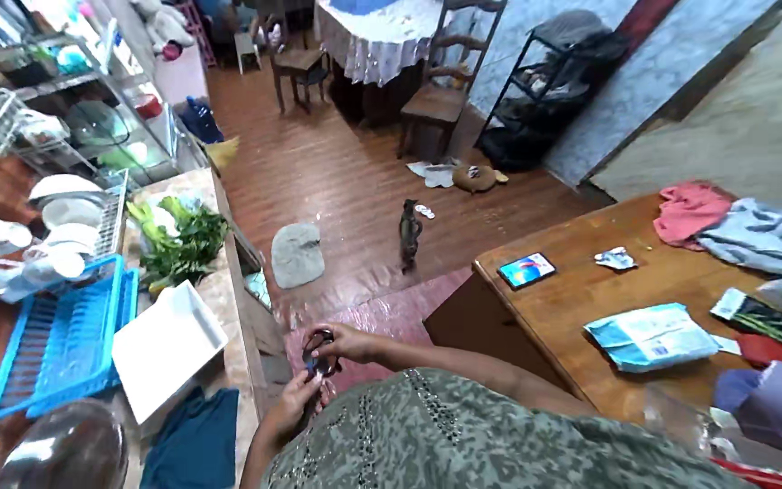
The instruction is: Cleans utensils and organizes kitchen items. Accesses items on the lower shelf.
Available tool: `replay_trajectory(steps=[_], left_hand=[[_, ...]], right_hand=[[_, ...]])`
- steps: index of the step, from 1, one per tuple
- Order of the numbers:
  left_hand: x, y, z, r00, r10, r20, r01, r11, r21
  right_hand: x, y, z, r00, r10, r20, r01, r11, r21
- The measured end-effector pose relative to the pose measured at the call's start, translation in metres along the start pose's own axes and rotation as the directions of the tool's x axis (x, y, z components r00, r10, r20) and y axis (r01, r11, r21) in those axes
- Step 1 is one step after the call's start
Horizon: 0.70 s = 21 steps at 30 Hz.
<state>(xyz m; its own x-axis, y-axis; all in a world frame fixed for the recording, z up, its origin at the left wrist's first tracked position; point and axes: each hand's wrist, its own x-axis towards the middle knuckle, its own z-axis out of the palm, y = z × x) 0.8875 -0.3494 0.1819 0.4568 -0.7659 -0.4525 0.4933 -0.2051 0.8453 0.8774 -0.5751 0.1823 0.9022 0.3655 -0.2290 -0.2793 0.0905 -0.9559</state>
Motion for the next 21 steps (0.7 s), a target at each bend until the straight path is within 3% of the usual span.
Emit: replay_trajectory(steps=[5,9,12,15,21], left_hand=[[0.046,0.034,-0.089,0.995,-0.066,0.081,0.054,0.987,0.150],[0.099,0.064,-0.115,0.988,-0.088,0.125,0.076,0.993,0.094],[0.156,0.085,-0.127,0.983,-0.106,0.152,0.097,0.993,0.067],[0.220,0.113,-0.150,0.972,-0.115,0.207,0.083,0.984,0.160],[0.335,0.214,-0.184,0.957,-0.173,0.233,0.087,0.937,0.339]], right_hand=[[0.076,-0.027,-0.045,0.987,-0.011,-0.163,0.022,0.997,0.068],[0.103,-0.031,-0.092,0.966,-0.008,-0.259,0.051,0.986,0.160],[0.117,-0.039,-0.142,0.978,-0.017,-0.210,0.057,0.981,0.187],[0.141,-0.045,-0.202,0.986,-0.005,-0.166,0.045,0.971,0.237],[0.216,-0.074,-0.321,0.983,-0.042,-0.180,0.090,0.960,0.265]])
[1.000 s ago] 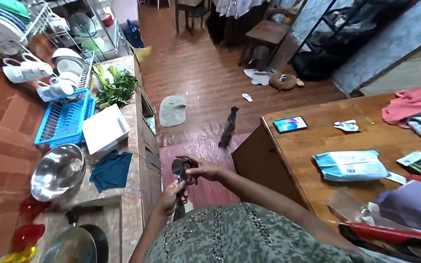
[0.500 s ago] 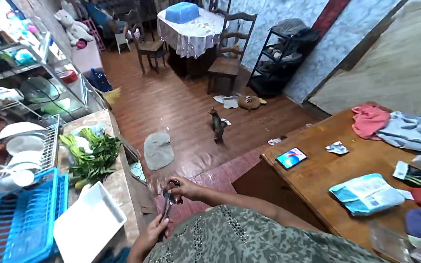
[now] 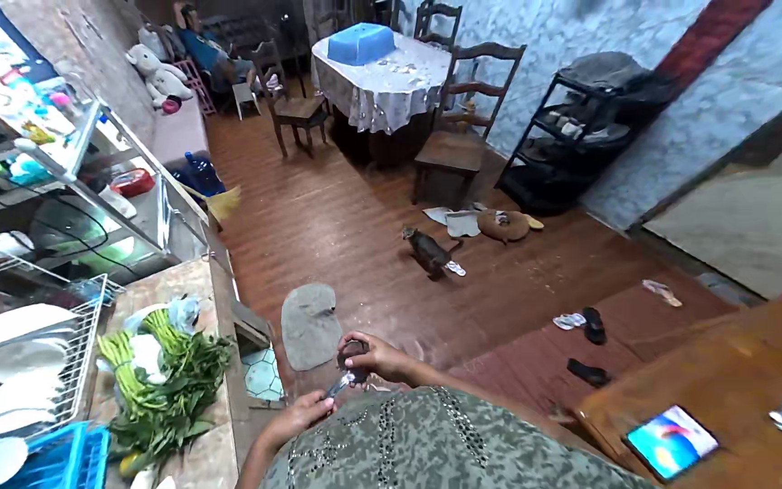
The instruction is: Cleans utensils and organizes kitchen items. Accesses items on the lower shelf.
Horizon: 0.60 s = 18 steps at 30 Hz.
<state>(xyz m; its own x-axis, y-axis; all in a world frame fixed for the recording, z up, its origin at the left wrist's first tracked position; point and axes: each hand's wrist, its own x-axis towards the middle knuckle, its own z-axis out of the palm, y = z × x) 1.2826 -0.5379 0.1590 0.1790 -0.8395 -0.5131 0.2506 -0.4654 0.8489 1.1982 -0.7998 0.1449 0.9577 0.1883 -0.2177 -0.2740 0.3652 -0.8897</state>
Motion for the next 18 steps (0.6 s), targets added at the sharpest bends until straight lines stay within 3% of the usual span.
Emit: replay_trajectory(steps=[6,11,14,18], left_hand=[[0.068,0.083,-0.053,0.999,-0.003,-0.042,0.004,1.000,0.015],[0.110,0.090,-0.089,0.994,0.029,-0.107,-0.034,0.998,-0.047],[0.118,0.084,-0.129,0.982,0.049,-0.183,-0.047,0.999,0.019],[0.118,0.108,-0.198,0.964,-0.024,-0.265,0.032,0.999,0.026]], right_hand=[[0.071,-0.070,-0.071,0.997,0.047,-0.066,-0.047,0.999,-0.005],[0.127,-0.090,-0.109,0.993,0.119,0.018,-0.119,0.991,0.054],[0.178,-0.096,-0.115,0.984,0.154,0.084,-0.159,0.986,0.055],[0.271,-0.126,-0.097,0.973,0.147,0.175,-0.121,0.981,-0.149]])
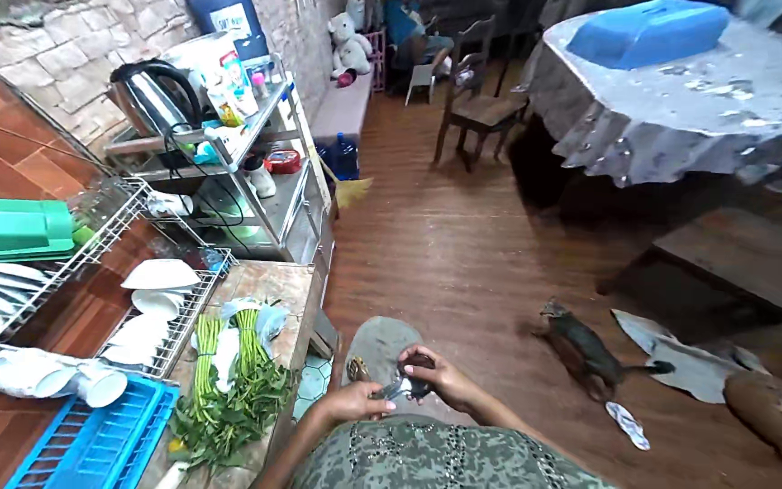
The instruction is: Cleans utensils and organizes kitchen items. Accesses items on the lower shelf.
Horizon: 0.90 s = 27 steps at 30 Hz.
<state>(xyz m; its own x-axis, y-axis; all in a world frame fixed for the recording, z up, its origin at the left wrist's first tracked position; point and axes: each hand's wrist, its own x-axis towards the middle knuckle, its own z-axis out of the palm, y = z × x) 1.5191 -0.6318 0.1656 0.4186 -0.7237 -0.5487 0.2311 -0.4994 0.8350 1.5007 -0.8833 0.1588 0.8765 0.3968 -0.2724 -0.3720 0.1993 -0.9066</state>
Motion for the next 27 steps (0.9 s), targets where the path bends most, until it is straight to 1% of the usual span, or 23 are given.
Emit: replay_trajectory(steps=[3,4,6,8,10,12,13,14,15,17,19,21,24,27], left_hand=[[0.027,0.015,-0.057,0.999,0.052,-0.002,-0.052,0.995,-0.089],[0.038,0.017,-0.076,0.996,0.085,-0.007,-0.085,0.988,-0.125],[0.060,0.019,-0.117,0.986,0.163,-0.027,-0.165,0.970,-0.179],[0.075,0.028,-0.157,0.972,0.227,-0.056,-0.234,0.948,-0.218],[0.083,0.037,-0.196,0.962,0.237,-0.136,-0.264,0.933,-0.244],[0.086,0.043,-0.237,0.946,0.185,-0.266,-0.252,0.936,-0.246],[0.088,0.046,-0.256,0.929,0.140,-0.343,-0.238,0.934,-0.265],[0.090,0.049,-0.274,0.898,0.086,-0.432,-0.237,0.921,-0.308],[0.091,0.052,-0.292,0.852,0.039,-0.523,-0.261,0.897,-0.358],[0.091,0.057,-0.326,0.741,-0.007,-0.672,-0.368,0.832,-0.415],[0.093,0.063,-0.361,0.633,-0.025,-0.774,-0.479,0.772,-0.418],[0.101,0.069,-0.395,0.508,-0.054,-0.859,-0.581,0.715,-0.389],[0.123,0.082,-0.446,0.299,-0.140,-0.944,-0.736,0.596,-0.322],[0.151,0.094,-0.497,0.144,-0.279,-0.949,-0.869,0.424,-0.256]], right_hand=[[0.073,-0.036,-0.002,0.991,-0.043,0.127,0.076,0.962,-0.263],[0.097,-0.045,-0.004,0.987,-0.056,0.151,0.102,0.943,-0.318],[0.139,-0.063,-0.013,0.988,-0.059,0.142,0.107,0.926,-0.363],[0.173,-0.082,-0.025,0.994,-0.048,0.096,0.078,0.940,-0.331],[0.205,-0.097,-0.037,0.999,-0.025,0.025,0.030,0.969,-0.244],[0.239,-0.105,-0.048,0.998,-0.001,-0.062,-0.007,0.991,-0.136],[0.254,-0.107,-0.053,0.995,0.013,-0.101,-0.020,0.997,-0.069],[0.268,-0.108,-0.057,0.991,0.022,-0.131,-0.023,1.000,-0.006],[0.281,-0.110,-0.061,0.989,0.035,-0.146,-0.029,0.999,0.046],[0.303,-0.115,-0.067,0.986,0.068,-0.153,-0.051,0.993,0.109],[0.325,-0.119,-0.077,0.984,0.104,-0.142,-0.087,0.989,0.124],[0.352,-0.123,-0.093,0.986,0.112,-0.124,-0.098,0.988,0.118],[0.401,-0.137,-0.121,0.986,0.126,-0.106,-0.116,0.989,0.094],[0.462,-0.158,-0.145,0.990,0.129,-0.047,-0.125,0.988,0.085]])
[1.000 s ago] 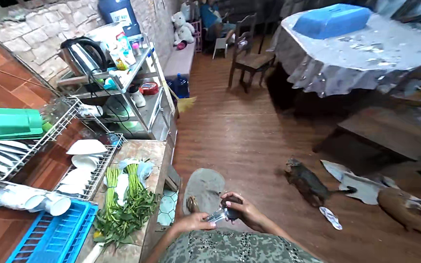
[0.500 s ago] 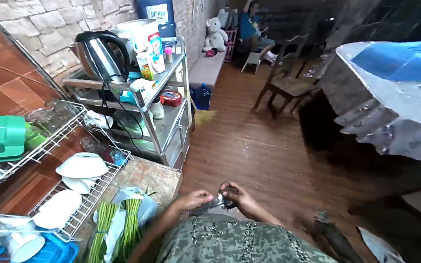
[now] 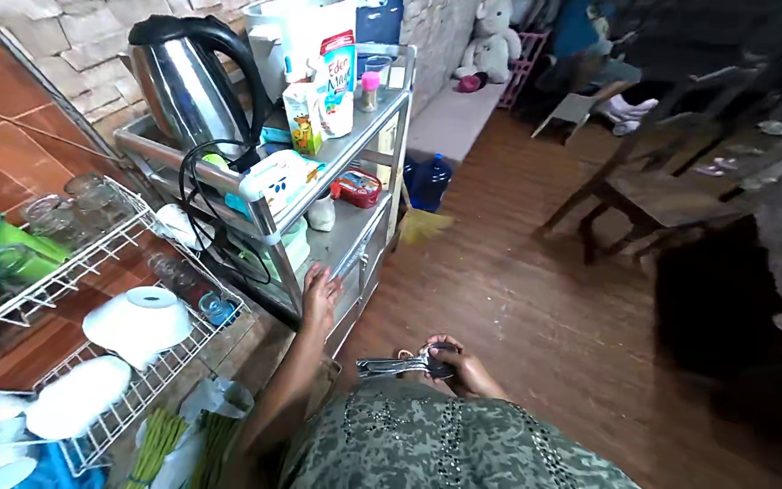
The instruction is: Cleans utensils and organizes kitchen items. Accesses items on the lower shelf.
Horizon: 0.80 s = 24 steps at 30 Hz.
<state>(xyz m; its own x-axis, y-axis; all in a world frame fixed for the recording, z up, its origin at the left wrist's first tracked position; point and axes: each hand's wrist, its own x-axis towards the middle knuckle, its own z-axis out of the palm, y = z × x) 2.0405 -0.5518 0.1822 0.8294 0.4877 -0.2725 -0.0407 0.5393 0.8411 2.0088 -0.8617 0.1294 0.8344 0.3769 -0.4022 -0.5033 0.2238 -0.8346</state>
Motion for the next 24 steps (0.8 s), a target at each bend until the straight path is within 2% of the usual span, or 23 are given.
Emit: replay_trajectory(steps=[2,4,8,12,16,20,24], left_hand=[[0.037,-0.006,0.016,0.988,0.017,-0.157,-0.040,0.988,-0.148],[0.080,-0.010,0.024,0.948,0.020,-0.319,-0.105,0.962,-0.251],[0.143,-0.005,0.027,0.840,-0.002,-0.543,-0.192,0.934,-0.300],[0.175,0.000,0.029,0.770,-0.049,-0.637,-0.249,0.895,-0.369],[0.184,-0.011,0.031,0.725,-0.020,-0.688,-0.292,0.896,-0.333],[0.176,-0.021,0.046,0.679,0.024,-0.734,-0.316,0.911,-0.263],[0.170,-0.040,0.072,0.676,0.032,-0.737,-0.315,0.916,-0.249]], right_hand=[[0.042,-0.021,-0.012,0.999,-0.003,0.045,0.003,1.000,-0.009],[0.085,-0.048,-0.024,0.996,0.005,0.092,-0.003,1.000,-0.027],[0.151,-0.110,-0.055,0.987,0.026,0.159,-0.011,0.996,-0.093],[0.203,-0.158,-0.094,0.986,0.035,0.165,-0.019,0.995,-0.099],[0.247,-0.175,-0.124,0.978,0.107,0.180,-0.087,0.990,-0.114],[0.274,-0.181,-0.117,0.954,0.174,0.243,-0.135,0.976,-0.171],[0.288,-0.177,-0.087,0.929,0.188,0.319,-0.140,0.976,-0.168]])
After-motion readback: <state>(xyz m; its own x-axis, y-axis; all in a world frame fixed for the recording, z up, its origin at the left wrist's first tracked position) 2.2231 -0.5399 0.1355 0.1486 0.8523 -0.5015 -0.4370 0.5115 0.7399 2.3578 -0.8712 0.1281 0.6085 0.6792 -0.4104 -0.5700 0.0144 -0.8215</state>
